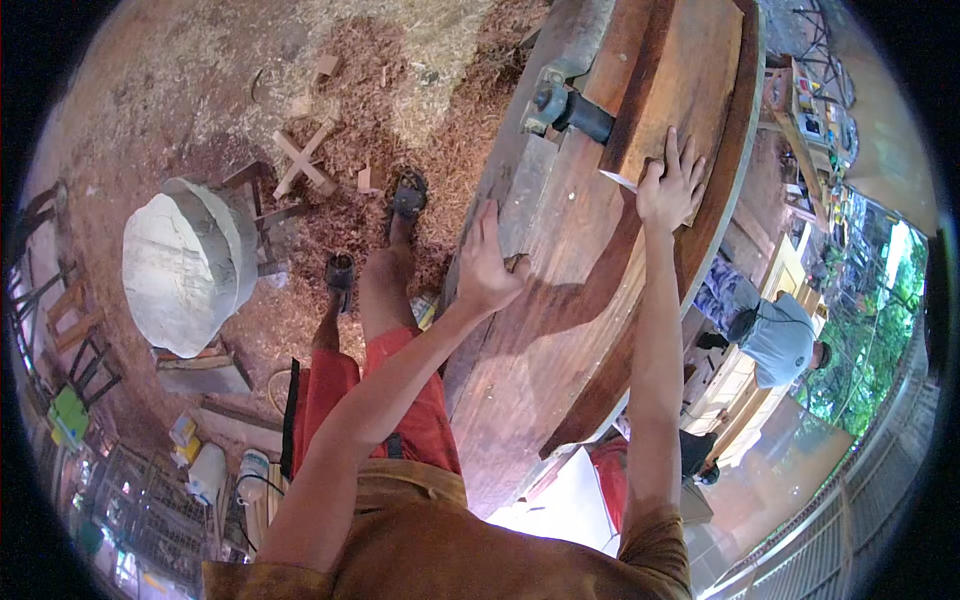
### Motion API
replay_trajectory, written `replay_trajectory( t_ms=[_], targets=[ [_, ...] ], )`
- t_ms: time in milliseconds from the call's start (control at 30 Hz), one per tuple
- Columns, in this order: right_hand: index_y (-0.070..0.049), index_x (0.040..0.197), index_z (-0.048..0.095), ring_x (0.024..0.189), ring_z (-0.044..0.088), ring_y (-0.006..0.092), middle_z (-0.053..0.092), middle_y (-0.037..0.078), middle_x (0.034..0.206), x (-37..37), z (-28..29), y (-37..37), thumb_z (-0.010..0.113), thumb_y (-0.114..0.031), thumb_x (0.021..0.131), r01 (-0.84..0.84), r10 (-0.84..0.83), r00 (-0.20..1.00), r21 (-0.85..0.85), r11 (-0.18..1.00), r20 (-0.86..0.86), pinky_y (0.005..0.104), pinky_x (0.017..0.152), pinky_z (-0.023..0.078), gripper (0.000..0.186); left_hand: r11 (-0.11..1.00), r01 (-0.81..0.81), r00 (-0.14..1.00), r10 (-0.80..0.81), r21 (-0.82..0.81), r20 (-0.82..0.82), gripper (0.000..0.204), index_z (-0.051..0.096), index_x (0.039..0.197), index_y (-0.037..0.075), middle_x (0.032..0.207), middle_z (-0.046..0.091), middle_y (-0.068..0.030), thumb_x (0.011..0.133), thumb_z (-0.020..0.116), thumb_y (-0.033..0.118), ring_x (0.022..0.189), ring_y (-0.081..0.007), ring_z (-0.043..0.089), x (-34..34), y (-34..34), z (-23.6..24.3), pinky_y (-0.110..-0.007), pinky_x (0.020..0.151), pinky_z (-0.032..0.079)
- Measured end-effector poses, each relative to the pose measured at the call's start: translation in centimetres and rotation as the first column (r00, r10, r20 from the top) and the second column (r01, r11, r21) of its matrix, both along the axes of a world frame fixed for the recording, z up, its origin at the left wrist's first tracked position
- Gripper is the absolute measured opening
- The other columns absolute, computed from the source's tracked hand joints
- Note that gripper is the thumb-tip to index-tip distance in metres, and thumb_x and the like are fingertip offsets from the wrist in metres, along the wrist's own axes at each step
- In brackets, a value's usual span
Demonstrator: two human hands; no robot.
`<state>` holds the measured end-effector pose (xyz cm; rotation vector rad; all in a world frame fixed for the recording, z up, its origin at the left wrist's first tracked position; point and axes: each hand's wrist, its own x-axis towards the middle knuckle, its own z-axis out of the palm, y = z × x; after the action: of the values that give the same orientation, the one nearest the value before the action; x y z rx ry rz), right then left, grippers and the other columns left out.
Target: The person feeds wooden boards through a surface planer machine multiple times to smooth the wood. They flip the boards to plane different sides and set them aside once finished.
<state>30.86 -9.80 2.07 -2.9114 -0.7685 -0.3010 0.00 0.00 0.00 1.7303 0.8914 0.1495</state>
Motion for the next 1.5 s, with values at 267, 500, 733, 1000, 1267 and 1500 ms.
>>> replay_trajectory(
  t_ms=[267, 500, 733, 1000, 1267, 1500],
  targets=[
    [-0.044, 0.159, 0.047, 0.159, 0.027, 0.0386, 0.036, 0.005, 0.171, 2.0, 0.4, 0.6, 0.044, -0.039, 0.097, -0.002, 0.002, 1.0, 0.0, 1.0, 0.027, 0.063, 0.127, 0.02, 0.062, 0.998, 0.006, 0.998, -0.009, 0.056, 0.062, 0.1, 0.025, 0.159, -0.009, 0.16, 0.035, -0.0324, 0.078, 0.075, 0.02, 0.148, -0.0482, 0.037, -0.2, -0.4, 0.0, -0.05, 0.124, 0.032],
    [-0.044, 0.162, 0.041, 0.159, 0.027, 0.0377, 0.033, 0.001, 0.173, 4.2, -0.4, 1.5, 0.04, -0.04, 0.098, 0.006, -0.005, 1.0, -0.046, 0.999, 0.031, 0.0625, 0.127, 0.021, 0.064, 0.995, -0.005, 0.999, 0.0, 0.1, 0.048, 0.102, 0.024, 0.161, -0.005, 0.161, 0.035, -0.0302, 0.078, 0.077, 0.019, 0.149, -0.0475, 0.037, -0.2, -0.2, -0.4, -0.051, 0.124, 0.033],
    [-0.047, 0.16, 0.043, 0.159, 0.028, 0.0368, 0.035, 0.001, 0.172, 6.6, -0.7, 2.4, 0.045, -0.041, 0.097, 0.011, -0.011, 0.999, -0.001, 1.0, 0.033, 0.0609, 0.129, 0.018, 0.063, 0.996, 0.005, 0.999, -0.01, 0.091, 0.052, 0.103, 0.023, 0.161, -0.005, 0.162, 0.034, -0.0296, 0.08, 0.079, 0.024, 0.148, -0.0471, 0.037, -0.4, -0.2, -0.7, -0.052, 0.123, 0.034],
    [-0.046, 0.162, 0.04, 0.16, 0.024, 0.0402, 0.028, 0.003, 0.175, 15.4, -1.1, 8.1, 0.037, -0.047, 0.1, -0.006, 0.006, 1.0, 0.038, 0.999, 0.002, 0.0626, 0.128, 0.013, 0.061, 0.997, 0.049, 0.999, -0.049, 0.06, -0.013, 0.105, 0.022, 0.16, -0.008, 0.162, 0.034, -0.0301, 0.084, 0.076, 0.039, 0.147, -0.0473, 0.038, -0.1, 0.2, -0.6, -0.052, 0.123, 0.033],
    [-0.036, 0.165, 0.034, 0.161, 0.019, 0.0398, 0.025, 0.011, 0.175, 18.1, -1.0, 13.0, 0.046, -0.065, 0.1, 0.166, -0.152, 0.974, 0.073, 0.983, -0.171, 0.0595, 0.129, 0.014, 0.073, 0.993, -0.105, 0.977, 0.094, 0.048, 0.191, 0.078, 0.04, 0.152, -0.008, 0.15, 0.049, -0.0288, 0.094, 0.074, 0.032, 0.139, -0.0417, 0.049, 0.1, 0.6, -1.7, -0.047, 0.119, 0.038],
    [0.006, 0.14, 0.05, 0.131, 0.059, 0.0482, 0.059, 0.035, 0.139, 19.9, 1.2, 10.4, 0.06, -0.056, 0.093, 0.71, -0.611, 0.643, 0.06, 0.702, -0.462, 0.0526, 0.113, 0.046, 0.078, 0.803, -0.329, 0.925, 0.379, -0.497, 0.001, 0.05, 0.062, 0.135, -0.001, 0.125, 0.068, -0.0125, 0.106, 0.062, 0.039, 0.116, -0.021, 0.061, 15.1, 15.2, -5.7, -0.036, 0.105, 0.045]
  ],
)
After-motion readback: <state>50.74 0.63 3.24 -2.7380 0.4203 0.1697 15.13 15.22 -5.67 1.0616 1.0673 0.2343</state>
